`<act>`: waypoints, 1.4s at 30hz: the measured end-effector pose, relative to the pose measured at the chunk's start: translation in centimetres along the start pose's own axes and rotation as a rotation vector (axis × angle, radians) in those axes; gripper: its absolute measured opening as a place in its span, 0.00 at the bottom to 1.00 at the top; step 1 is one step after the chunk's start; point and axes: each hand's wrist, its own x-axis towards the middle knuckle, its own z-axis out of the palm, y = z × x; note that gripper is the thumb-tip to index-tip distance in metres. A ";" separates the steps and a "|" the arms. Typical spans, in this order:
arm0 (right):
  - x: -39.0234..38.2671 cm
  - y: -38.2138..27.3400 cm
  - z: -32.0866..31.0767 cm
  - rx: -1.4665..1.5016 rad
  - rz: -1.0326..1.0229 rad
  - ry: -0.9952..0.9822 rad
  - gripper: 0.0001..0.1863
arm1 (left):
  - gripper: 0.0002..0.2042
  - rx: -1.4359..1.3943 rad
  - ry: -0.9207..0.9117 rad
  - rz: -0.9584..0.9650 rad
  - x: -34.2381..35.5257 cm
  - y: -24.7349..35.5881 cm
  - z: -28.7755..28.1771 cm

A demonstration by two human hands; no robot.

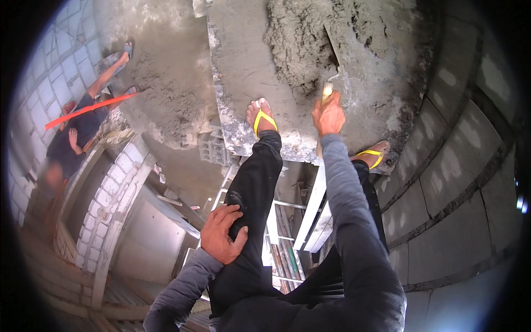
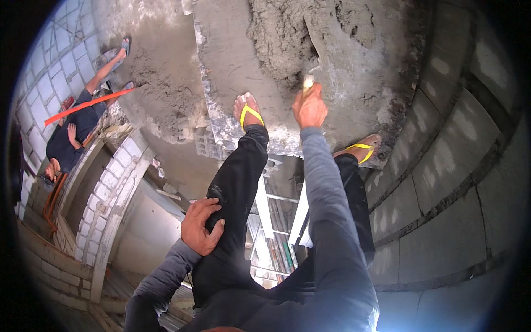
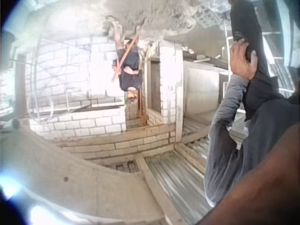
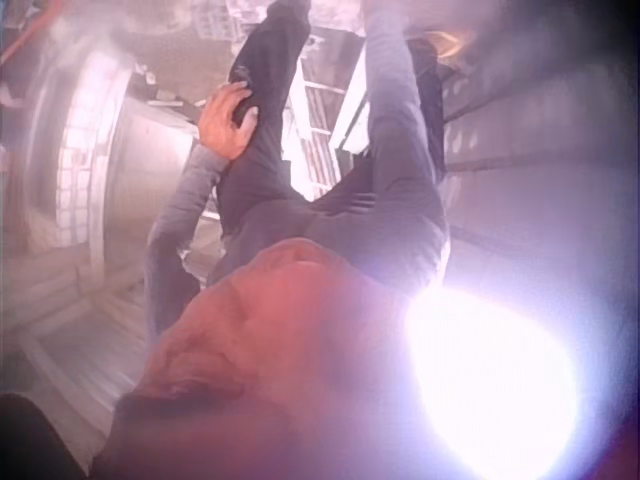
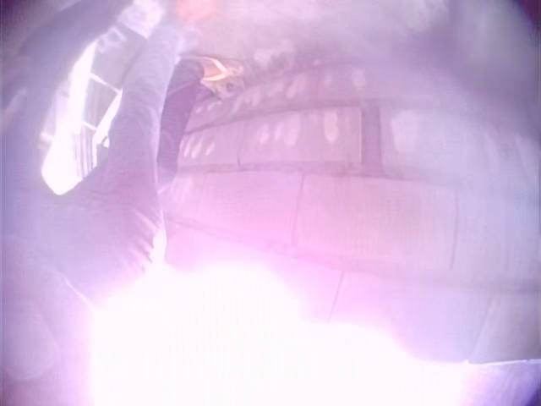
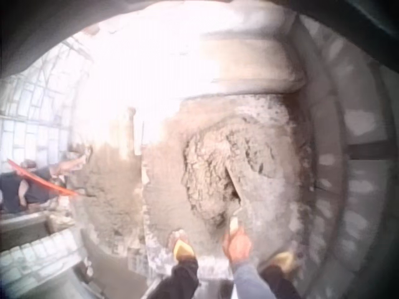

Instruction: The person scoops wet mortar from a pile on the ground using a trowel and applies it into the hollows of a concrete block wall. The person repeatedly moves between the mortar pile and the wall to fill the block cavities.

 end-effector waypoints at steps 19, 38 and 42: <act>10.7 0.3 -1.8 0.442 0.085 -0.533 0.27 | 0.18 0.004 0.003 -0.009 0.6 -0.6 -0.3; -14.7 -5.9 -26.7 0.650 0.063 -0.410 0.15 | 0.20 0.117 0.031 -0.054 -5.1 -0.3 2.9; -25.2 -6.2 -40.5 0.821 -0.014 -0.507 0.12 | 0.27 0.047 0.089 0.096 -10.0 -1.2 4.3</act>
